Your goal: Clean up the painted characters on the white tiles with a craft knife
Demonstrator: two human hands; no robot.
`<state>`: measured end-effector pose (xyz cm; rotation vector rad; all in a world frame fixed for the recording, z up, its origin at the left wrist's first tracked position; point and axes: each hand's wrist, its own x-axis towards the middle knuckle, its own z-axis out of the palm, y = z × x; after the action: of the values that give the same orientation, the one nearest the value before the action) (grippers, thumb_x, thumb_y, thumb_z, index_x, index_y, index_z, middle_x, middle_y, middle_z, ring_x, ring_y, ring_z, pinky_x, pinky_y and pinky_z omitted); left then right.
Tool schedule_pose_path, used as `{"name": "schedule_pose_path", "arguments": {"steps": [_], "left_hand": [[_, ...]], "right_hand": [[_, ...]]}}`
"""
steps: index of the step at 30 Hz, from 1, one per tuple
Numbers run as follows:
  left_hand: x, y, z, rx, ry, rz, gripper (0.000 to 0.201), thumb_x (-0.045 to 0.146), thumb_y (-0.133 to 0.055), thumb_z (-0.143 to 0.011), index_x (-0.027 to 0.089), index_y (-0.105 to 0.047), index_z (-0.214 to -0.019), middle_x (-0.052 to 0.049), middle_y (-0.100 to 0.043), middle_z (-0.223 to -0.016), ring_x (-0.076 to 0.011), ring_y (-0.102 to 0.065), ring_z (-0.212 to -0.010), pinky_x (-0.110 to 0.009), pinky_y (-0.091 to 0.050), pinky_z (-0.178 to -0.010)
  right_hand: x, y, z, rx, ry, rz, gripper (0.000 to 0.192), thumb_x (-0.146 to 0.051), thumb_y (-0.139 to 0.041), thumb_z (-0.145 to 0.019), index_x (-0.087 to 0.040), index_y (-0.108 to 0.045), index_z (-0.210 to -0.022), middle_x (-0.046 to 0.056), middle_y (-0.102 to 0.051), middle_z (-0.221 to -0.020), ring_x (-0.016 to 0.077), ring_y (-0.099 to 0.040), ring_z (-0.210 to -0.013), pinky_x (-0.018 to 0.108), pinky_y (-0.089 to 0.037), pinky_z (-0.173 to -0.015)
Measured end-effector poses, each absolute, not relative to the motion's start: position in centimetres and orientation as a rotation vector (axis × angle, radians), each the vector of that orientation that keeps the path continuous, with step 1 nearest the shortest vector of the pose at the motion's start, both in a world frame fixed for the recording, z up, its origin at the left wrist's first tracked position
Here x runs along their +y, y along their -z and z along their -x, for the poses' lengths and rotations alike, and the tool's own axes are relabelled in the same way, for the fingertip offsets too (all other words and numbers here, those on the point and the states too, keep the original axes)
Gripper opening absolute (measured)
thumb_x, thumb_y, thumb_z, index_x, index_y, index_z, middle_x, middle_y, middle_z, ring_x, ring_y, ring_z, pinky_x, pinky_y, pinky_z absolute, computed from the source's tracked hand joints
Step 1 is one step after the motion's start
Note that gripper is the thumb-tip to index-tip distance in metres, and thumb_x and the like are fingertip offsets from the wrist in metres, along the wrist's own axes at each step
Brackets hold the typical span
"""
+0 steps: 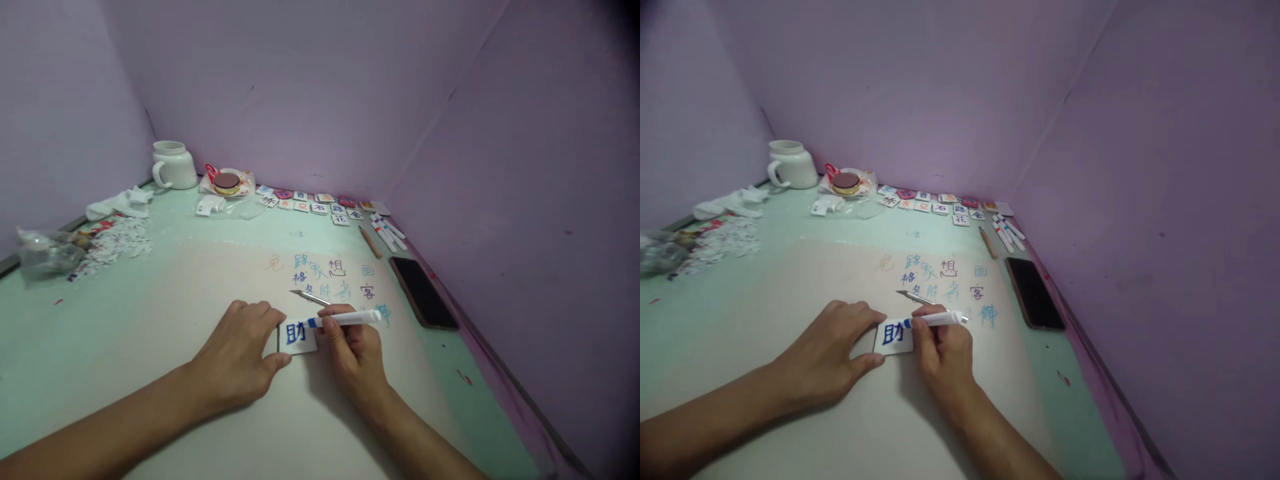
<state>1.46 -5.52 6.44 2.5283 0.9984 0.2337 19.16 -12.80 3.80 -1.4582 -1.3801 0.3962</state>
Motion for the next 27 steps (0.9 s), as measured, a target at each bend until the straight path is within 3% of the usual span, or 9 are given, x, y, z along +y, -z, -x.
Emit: {"name": "schedule_pose_path", "arguments": {"steps": [27], "left_hand": [[-5.58, -6.65, -1.44, 1.009, -0.244, -2.519, 0.027, 0.028, -0.064, -0.077, 0.020, -0.059, -0.102, -0.005, -0.060, -0.093, -0.0252, -0.052, -0.085, -0.043, -0.039, -0.083]], "right_hand": [[-12.93, -3.87, -19.15, -1.323, -0.449, 1.553, 0.023, -0.035, -0.047, -0.091, -0.019, -0.062, -0.084, 0.000, -0.062, -0.062, 0.0160, -0.060, -0.058, 0.027, -0.045, -0.055]]}}
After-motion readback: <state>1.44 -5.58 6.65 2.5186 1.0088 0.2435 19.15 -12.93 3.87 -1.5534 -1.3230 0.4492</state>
